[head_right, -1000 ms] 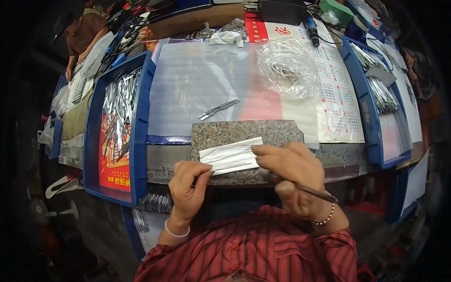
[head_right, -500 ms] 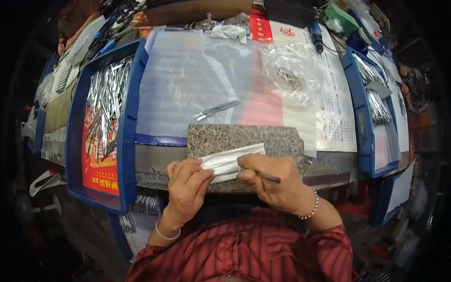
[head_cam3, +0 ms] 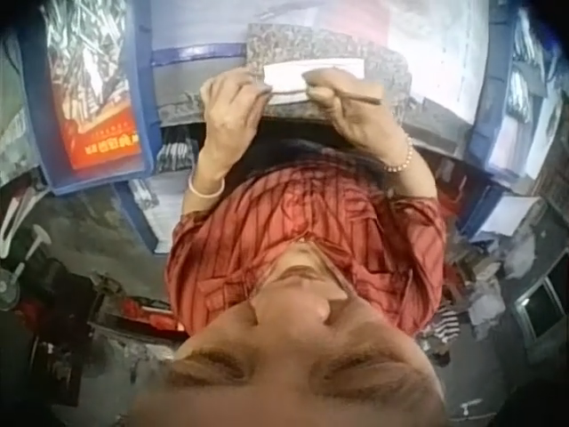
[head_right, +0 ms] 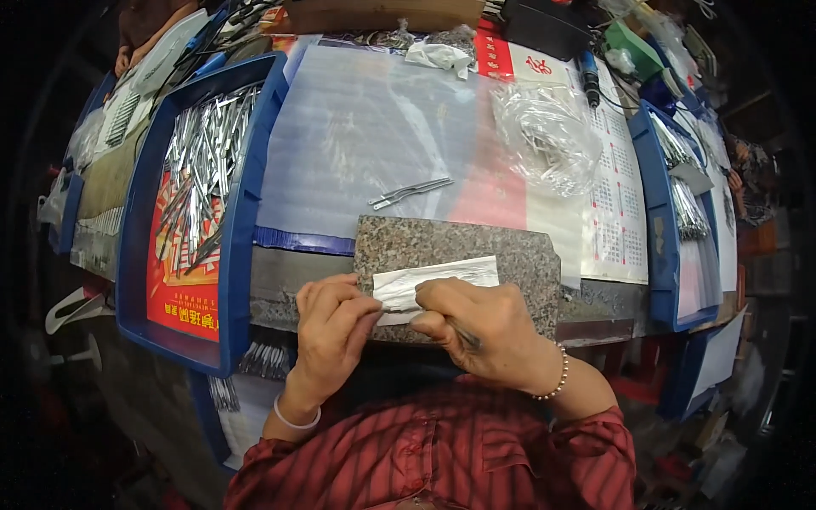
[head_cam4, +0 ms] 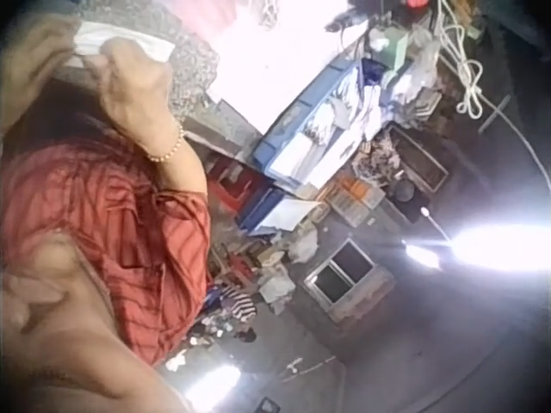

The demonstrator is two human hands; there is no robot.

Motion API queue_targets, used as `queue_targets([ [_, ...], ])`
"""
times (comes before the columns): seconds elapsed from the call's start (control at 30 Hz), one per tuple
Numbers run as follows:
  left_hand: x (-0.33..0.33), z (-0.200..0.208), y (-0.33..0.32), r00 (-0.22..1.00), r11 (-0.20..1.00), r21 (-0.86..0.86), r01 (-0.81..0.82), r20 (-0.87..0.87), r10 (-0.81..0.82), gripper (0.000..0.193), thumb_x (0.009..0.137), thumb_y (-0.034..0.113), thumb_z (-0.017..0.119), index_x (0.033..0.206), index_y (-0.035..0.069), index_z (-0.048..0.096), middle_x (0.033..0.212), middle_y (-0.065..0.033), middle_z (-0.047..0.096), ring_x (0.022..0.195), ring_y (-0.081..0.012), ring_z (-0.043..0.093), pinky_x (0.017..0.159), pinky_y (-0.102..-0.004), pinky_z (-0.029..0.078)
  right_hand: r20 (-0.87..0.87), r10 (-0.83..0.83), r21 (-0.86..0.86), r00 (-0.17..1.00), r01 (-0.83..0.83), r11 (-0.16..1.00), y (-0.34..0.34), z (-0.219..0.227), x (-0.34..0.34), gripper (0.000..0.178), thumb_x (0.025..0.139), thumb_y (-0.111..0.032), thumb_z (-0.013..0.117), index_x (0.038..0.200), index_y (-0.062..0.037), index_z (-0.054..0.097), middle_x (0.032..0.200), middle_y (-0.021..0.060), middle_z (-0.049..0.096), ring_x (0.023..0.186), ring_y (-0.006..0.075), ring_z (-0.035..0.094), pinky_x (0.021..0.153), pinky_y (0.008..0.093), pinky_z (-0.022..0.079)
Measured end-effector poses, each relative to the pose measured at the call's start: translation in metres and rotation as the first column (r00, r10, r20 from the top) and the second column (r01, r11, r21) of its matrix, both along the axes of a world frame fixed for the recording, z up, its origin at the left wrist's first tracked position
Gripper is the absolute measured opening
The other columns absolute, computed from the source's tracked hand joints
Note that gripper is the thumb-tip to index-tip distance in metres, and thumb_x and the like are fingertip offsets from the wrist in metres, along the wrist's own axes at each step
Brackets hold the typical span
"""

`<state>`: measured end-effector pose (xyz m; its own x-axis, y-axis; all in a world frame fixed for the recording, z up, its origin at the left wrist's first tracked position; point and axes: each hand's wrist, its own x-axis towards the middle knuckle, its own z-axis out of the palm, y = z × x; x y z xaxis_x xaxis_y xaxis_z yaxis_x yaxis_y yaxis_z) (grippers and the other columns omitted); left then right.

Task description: Assembling and inspecting small metal components at a workbench in a workshop.

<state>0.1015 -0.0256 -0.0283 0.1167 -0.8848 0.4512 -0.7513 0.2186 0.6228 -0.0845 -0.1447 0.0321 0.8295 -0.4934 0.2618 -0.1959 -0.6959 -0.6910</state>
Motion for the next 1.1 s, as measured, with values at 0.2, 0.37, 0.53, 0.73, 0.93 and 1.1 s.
queue_targets([
  [0.2, 0.002, 0.008, 0.004, 0.999, 0.999, 0.023, -0.024, 0.031, 0.024, 0.022, 0.075, 0.004, 0.07, 0.096, 0.007, 0.064, 0.091, -0.0065, 0.057, 0.101, -0.0275, 0.06, 0.087, -0.0414, 0.036, -0.057, 0.127, -0.043, 0.99, -0.13, 0.991, 0.011, 0.0, 0.031, 0.017, 0.081, -0.018, 0.07, 0.087, -0.0057, 0.06, 0.075, 0.0106, 0.063, 0.059, 0.0282, 0.064, 0.047, 0.0357, 0.048],
  [0.37, 0.003, 0.004, 0.005, 0.999, 0.999, 0.016, -0.032, 0.034, 0.032, 0.022, 0.075, 0.003, 0.068, 0.097, 0.007, 0.063, 0.092, -0.0066, 0.057, 0.101, -0.0274, 0.06, 0.088, -0.0415, 0.036, 0.069, 0.053, 0.021, 0.996, -0.054, 0.998, 0.011, -0.008, 0.036, 0.013, 0.088, -0.018, 0.066, 0.085, -0.0072, 0.058, 0.069, 0.0092, 0.058, 0.056, 0.0292, 0.059, 0.047, 0.0372, 0.045],
  [0.53, 0.002, 0.005, 0.005, 0.998, 0.999, 0.003, -0.04, 0.038, 0.04, 0.022, 0.074, 0.001, 0.071, 0.095, 0.006, 0.065, 0.091, -0.0074, 0.059, 0.099, -0.0294, 0.06, 0.087, -0.0409, 0.037, 0.083, -0.092, 0.097, 0.992, 0.084, 0.992, 0.008, 0.004, 0.008, 0.023, 0.096, -0.026, 0.058, 0.099, -0.0043, 0.064, 0.079, 0.0145, 0.063, 0.066, 0.0328, 0.065, 0.055, 0.0368, 0.05],
  [0.73, 0.004, 0.002, 0.003, 0.999, 1.0, -0.008, -0.028, 0.046, 0.028, 0.021, 0.074, 0.001, 0.072, 0.093, 0.007, 0.065, 0.09, -0.0075, 0.058, 0.097, -0.0295, 0.06, 0.087, -0.0409, 0.038, 0.345, -0.244, 0.103, 0.907, 0.222, 0.97, 0.017, 0.035, -0.029, 0.052, 0.103, -0.041, 0.037, 0.1, 0.0036, 0.064, 0.09, 0.021, 0.07, 0.067, 0.0297, 0.07, 0.057, 0.0319, 0.057],
  [0.93, 0.003, 0.006, 0.001, 0.999, 0.999, -0.016, -0.028, 0.044, 0.029, 0.018, 0.074, 0.001, 0.072, 0.09, 0.006, 0.064, 0.087, -0.0073, 0.058, 0.094, -0.0298, 0.061, 0.086, -0.0402, 0.038, -0.034, -0.169, 0.017, 0.985, 0.169, 0.985, 0.007, 0.002, -0.016, 0.013, 0.092, -0.018, 0.062, 0.091, -0.005, 0.063, 0.077, 0.0129, 0.063, 0.064, 0.0325, 0.062, 0.056, 0.0376, 0.049],
  [1.1, 0.002, 0.005, 0.006, 0.997, 0.999, -0.02, -0.046, 0.069, 0.047, 0.018, 0.076, 0.0, 0.07, 0.091, 0.006, 0.061, 0.089, -0.0086, 0.058, 0.096, -0.0293, 0.061, 0.086, -0.0412, 0.037, 0.085, -0.272, 0.062, 0.959, 0.267, 0.962, 0.009, 0.008, -0.039, 0.028, 0.1, -0.024, 0.05, 0.095, -0.0016, 0.065, 0.085, 0.0134, 0.066, 0.071, 0.0264, 0.06, 0.064, 0.0321, 0.048],
])
